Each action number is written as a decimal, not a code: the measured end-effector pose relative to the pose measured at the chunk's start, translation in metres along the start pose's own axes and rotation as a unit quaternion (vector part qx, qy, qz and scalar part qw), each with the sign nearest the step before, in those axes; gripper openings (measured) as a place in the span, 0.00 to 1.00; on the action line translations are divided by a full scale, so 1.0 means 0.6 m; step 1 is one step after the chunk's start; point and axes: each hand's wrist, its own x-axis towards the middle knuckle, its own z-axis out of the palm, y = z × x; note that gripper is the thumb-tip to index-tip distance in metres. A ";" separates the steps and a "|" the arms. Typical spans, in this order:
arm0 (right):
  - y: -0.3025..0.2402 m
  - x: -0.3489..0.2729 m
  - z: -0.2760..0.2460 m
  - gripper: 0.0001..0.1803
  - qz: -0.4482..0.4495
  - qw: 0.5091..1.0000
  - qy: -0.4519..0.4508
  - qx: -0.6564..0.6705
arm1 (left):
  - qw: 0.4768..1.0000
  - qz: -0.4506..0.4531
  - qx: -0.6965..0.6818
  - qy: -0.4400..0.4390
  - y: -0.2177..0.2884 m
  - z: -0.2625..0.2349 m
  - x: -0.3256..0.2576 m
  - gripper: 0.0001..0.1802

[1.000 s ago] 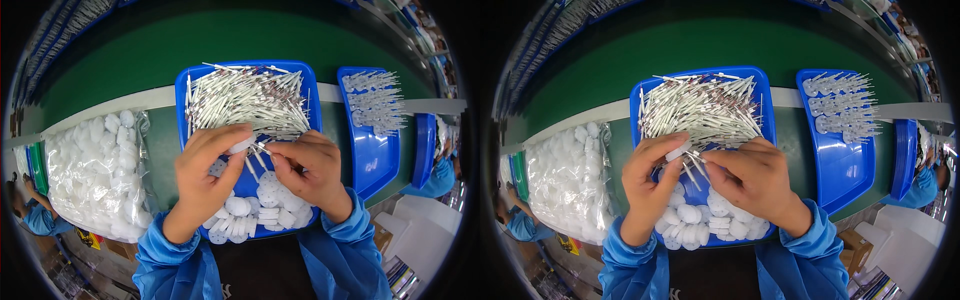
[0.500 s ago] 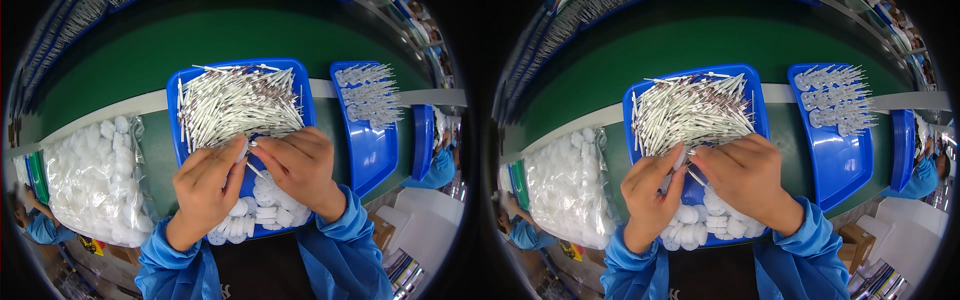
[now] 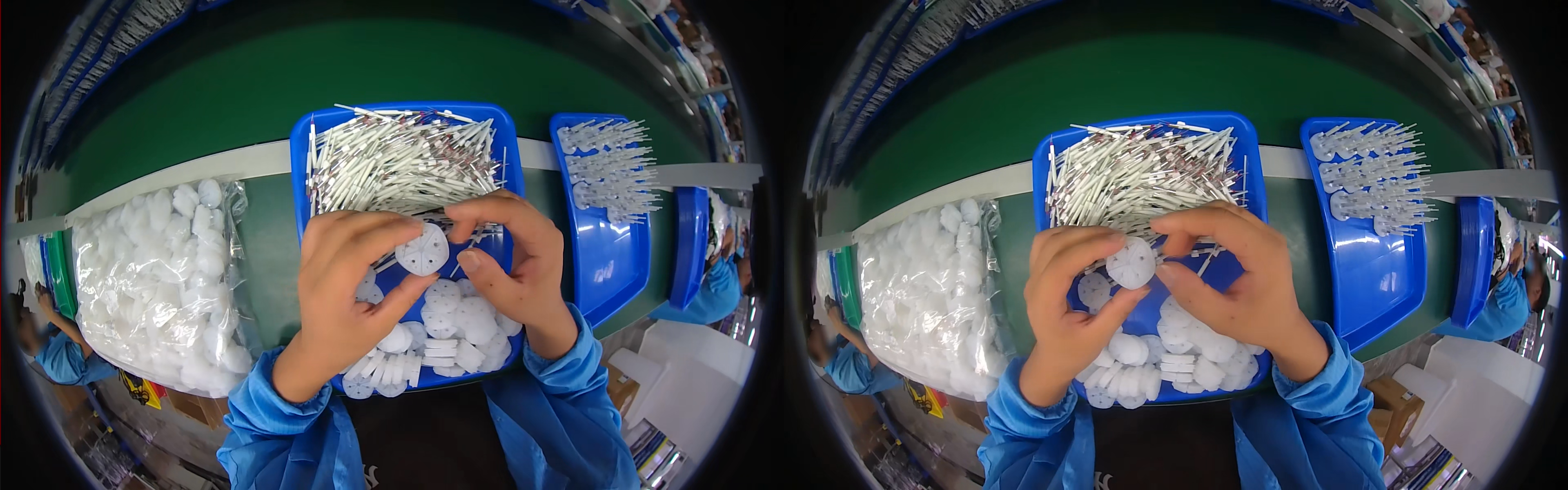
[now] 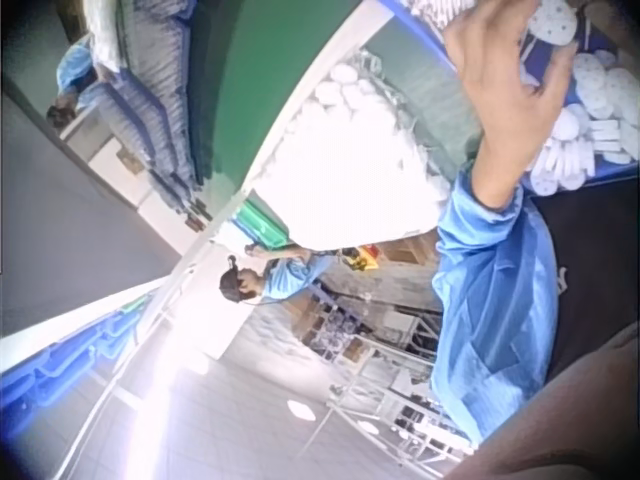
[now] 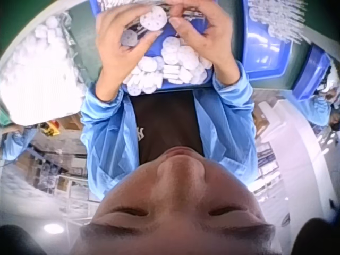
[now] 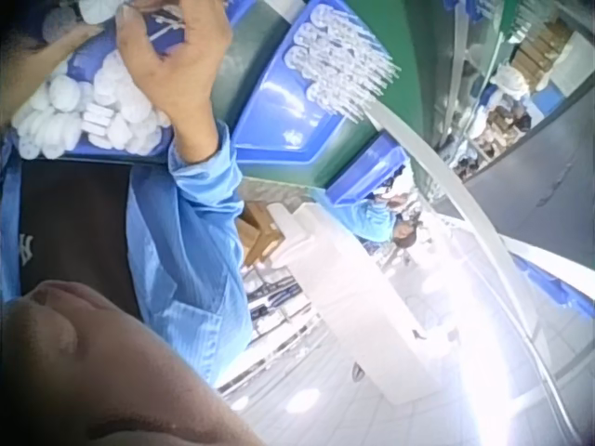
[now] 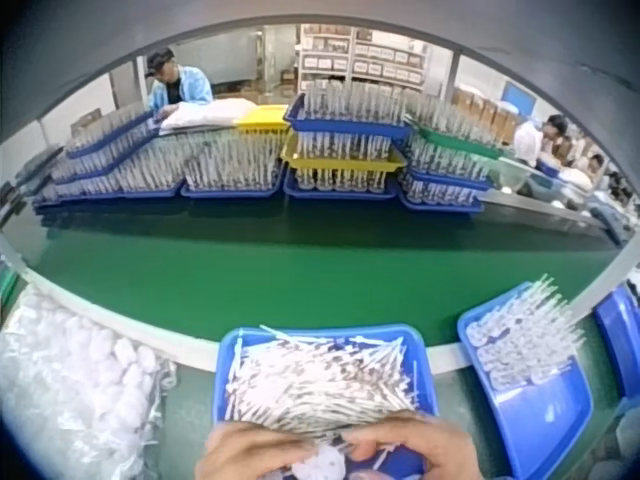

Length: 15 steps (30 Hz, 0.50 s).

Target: The person inserts white plastic sticks into white cotton balls one by one. They pick a cotton ball from a blue tray, insert a stick, and place the finished swab into a second blue tray. The process is repeated continuously throughout the clip.

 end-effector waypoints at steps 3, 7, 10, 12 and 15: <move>0.001 -0.007 0.003 0.19 0.039 0.998 -0.031 0.038 | 0.999 0.034 0.033 0.022 0.000 0.005 -0.005 0.26; 0.008 -0.016 0.008 0.19 0.047 0.997 -0.026 0.047 | 0.996 0.058 0.051 0.034 -0.002 0.010 -0.007 0.26; 0.009 -0.017 0.009 0.18 0.062 0.996 -0.021 0.063 | 0.996 0.059 0.058 0.028 -0.001 0.010 -0.008 0.26; 0.007 -0.017 0.011 0.18 0.075 0.995 -0.020 0.062 | 0.995 0.065 0.063 0.029 0.001 0.010 -0.009 0.26; 0.009 -0.020 0.013 0.18 0.073 0.995 -0.017 0.060 | 0.995 0.071 0.069 0.029 0.002 0.009 -0.010 0.27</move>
